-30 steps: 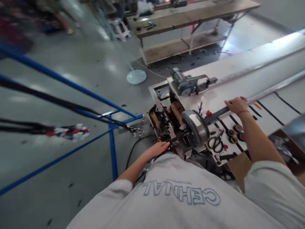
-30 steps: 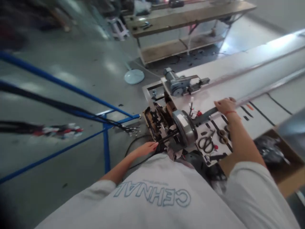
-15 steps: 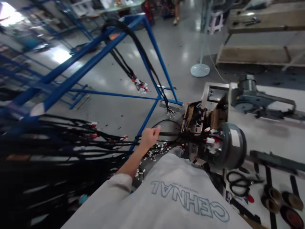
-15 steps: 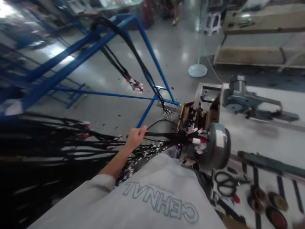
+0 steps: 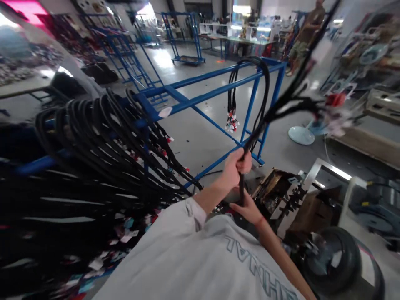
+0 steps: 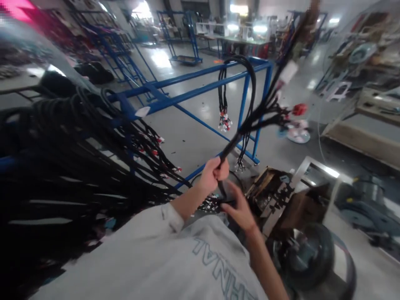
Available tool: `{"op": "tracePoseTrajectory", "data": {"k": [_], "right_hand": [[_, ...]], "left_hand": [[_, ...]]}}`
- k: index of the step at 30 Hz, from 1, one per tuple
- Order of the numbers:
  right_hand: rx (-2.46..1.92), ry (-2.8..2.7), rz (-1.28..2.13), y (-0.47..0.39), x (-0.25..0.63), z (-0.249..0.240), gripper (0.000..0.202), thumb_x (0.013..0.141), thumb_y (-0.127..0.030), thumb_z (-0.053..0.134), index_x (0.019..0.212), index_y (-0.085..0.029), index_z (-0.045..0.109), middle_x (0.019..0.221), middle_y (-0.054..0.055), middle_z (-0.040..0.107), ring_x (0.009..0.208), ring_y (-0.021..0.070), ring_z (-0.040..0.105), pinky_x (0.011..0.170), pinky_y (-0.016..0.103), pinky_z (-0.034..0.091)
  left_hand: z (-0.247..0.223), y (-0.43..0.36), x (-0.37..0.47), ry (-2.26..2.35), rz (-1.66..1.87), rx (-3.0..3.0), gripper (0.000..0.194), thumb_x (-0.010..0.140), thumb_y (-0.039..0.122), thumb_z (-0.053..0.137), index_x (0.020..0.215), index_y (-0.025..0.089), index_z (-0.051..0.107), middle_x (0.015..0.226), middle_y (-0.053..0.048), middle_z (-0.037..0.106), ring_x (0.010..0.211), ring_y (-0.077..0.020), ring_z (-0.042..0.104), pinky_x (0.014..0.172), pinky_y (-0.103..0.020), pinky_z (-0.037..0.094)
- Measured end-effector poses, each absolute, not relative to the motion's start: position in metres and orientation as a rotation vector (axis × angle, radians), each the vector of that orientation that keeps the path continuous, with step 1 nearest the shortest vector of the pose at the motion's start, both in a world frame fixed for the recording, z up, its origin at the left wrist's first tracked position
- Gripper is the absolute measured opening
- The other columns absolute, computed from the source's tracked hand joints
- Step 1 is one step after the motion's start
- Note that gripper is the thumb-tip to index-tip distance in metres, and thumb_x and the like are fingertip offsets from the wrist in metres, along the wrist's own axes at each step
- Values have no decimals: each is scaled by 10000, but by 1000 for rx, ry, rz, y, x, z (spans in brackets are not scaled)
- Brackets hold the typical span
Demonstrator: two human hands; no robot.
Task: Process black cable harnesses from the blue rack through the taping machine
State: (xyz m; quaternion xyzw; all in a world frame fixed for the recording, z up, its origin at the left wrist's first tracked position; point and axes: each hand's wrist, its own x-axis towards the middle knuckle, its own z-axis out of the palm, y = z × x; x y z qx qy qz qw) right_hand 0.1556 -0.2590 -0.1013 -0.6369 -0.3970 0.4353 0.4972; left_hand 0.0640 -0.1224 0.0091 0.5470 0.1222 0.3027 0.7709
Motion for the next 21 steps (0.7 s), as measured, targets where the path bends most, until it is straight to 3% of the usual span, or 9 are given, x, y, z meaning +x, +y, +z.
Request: {"op": "tracePoseTrajectory", "data": {"k": [3, 5, 7, 9, 12, 14, 16, 18, 21], "right_hand": [[-1517, -1073, 1086, -200, 108, -154, 427, 726, -610, 616, 806, -195, 676, 866, 87, 670, 902, 260, 601, 889, 399, 445], [-1715, -1080, 1259, -171, 99, -182, 576, 761, -701, 478, 549, -173, 567, 537, 40, 542, 621, 182, 542, 696, 327, 453], [-1859, -1075, 1348, -145, 100, -189, 632, 765, -743, 420, 456, -192, 430, 412, -13, 381, 481, 122, 415, 550, 275, 381], [-1856, -1076, 1331, -117, 103, -168, 618, 769, -748, 412, 476, -206, 365, 405, -42, 317, 441, 92, 336, 481, 249, 306], [-1661, -1192, 1171, -69, 97, -104, 547, 773, -694, 483, 558, -203, 376, 459, -55, 344, 461, 82, 331, 466, 230, 272], [-1461, -1337, 1084, -44, 88, -64, 476, 804, -631, 498, 627, -197, 411, 505, -56, 386, 497, 85, 359, 485, 219, 288], [-1291, -1474, 1062, -28, 77, -43, 408, 852, -567, 464, 691, -194, 441, 552, -53, 428, 529, 88, 387, 511, 214, 316], [-1224, -1578, 1085, -21, 72, -41, 360, 893, -509, 422, 734, -189, 467, 578, -49, 458, 539, 91, 411, 531, 216, 345], [-1281, -1706, 1066, -16, 88, -47, 348, 923, -463, 417, 771, -174, 536, 627, -24, 536, 587, 109, 491, 597, 235, 412]], "left_hand": [[72, -63, 42, 278, 949, 1028, 458, 929, 562, 268, 662, 202, 364, 507, 81, 159, 381, -52, 155, 386, -191, 218], [109, -14, 10, 235, 1218, 930, 428, 961, 482, 202, 712, 198, 404, 529, 64, 243, 392, -57, 227, 407, -183, 271], [129, 27, -22, 225, 1509, 847, 363, 967, 394, 191, 846, 193, 467, 690, 17, 456, 524, -60, 436, 504, -182, 373], [127, 50, -42, 333, 1850, 871, 199, 940, 291, 300, 1011, 210, 467, 1059, -23, 546, 873, -82, 565, 697, -208, 450], [93, 45, -48, 459, 2199, 1207, 302, 904, 272, 462, 1199, 313, 415, 1377, 34, 423, 1233, -122, 447, 942, -286, 427], [59, 28, -42, 446, 2048, 1512, 320, 920, 392, 469, 1235, 346, 436, 1325, 14, 498, 1206, -158, 496, 934, -325, 453], [27, 16, -40, 508, 1701, 1793, 381, 902, 469, 489, 1242, 297, 480, 1279, -52, 550, 1173, -201, 536, 907, -351, 482], [1, 16, -47, 643, 1530, 1939, 438, 888, 468, 519, 1257, 233, 494, 1303, -110, 538, 1204, -229, 520, 951, -380, 468], [-23, 28, -69, 852, 1570, 1918, 400, 910, 415, 502, 1251, 205, 515, 1311, -122, 535, 1250, -224, 485, 1044, -406, 400]]}}
